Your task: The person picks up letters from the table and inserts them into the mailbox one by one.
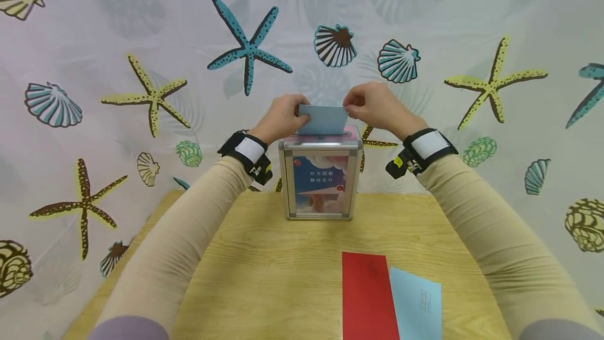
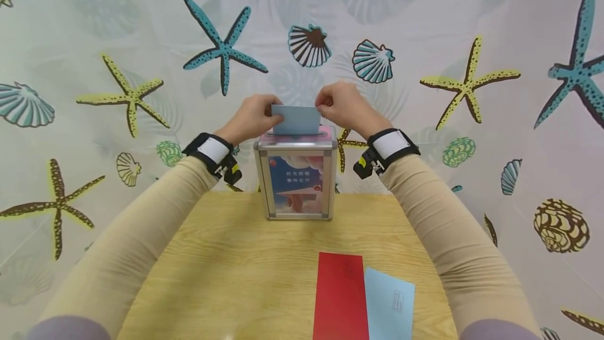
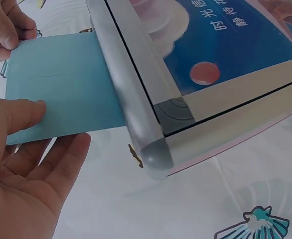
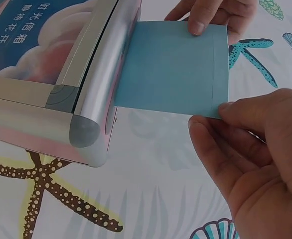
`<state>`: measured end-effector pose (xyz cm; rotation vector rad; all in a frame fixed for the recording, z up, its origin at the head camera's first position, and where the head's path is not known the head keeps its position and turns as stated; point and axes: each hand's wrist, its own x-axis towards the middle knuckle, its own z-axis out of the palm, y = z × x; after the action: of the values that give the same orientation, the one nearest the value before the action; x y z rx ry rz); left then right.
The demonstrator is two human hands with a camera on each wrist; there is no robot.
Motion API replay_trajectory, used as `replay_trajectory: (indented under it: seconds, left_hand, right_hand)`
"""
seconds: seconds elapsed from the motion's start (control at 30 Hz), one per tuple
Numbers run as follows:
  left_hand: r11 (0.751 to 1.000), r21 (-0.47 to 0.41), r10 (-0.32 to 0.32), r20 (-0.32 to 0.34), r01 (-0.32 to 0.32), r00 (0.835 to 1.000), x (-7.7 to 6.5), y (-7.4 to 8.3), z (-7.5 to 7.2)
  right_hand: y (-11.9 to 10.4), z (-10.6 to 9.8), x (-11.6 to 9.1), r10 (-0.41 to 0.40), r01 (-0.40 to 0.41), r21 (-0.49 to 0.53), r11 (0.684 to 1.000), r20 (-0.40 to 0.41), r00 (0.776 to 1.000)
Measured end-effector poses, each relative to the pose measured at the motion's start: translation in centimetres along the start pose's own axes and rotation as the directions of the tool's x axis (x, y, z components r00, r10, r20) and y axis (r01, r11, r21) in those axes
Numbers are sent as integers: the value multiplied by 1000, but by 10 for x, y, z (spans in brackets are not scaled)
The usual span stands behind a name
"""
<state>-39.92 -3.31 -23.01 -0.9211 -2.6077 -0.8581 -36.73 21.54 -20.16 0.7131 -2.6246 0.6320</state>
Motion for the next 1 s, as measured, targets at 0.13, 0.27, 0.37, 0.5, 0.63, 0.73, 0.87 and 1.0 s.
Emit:
replay_trajectory:
  seconds: [0.13, 0.27, 0.37, 0.5, 0.63, 0.73, 0.87, 1.0]
  left_hand:
    - [1000, 9, 5, 10, -5, 1000, 1, -5, 4]
    - [1000, 17, 10, 7, -10, 1000, 0, -7, 5]
    - [1000, 18, 11, -2, -11, 1000, -1, -8, 4]
    - [1000, 7, 20, -4, -20, 1000, -2, -6, 2]
    - [1000, 15, 20, -5, -20, 1000, -1, -7, 1]
    - [999, 34, 10, -9, -9, 1000, 0, -10, 0]
    - [999, 51, -7, -1, 7, 1000, 0, -9, -3]
    - [998, 53, -26, 24, 25, 999, 0, -7, -7]
  right_hand:
    - [1, 4, 0, 12, -12, 6, 1000, 9, 1000]
    - [2, 11, 0, 17, -17, 3, 1000, 28, 999]
    - [3, 16, 0, 8, -8, -1, 1000, 24, 1000]
    - [6, 20, -1, -8, 8, -17, 1000, 42, 999]
    - [5, 23, 0, -33, 36, -36, 999, 78, 996]
    - [3, 23, 3, -54, 59, -56, 997, 85, 995]
    - [2, 24, 9, -71, 80, -103, 991, 92, 993]
    - [2, 23, 15, -83, 98, -147, 984, 105, 991]
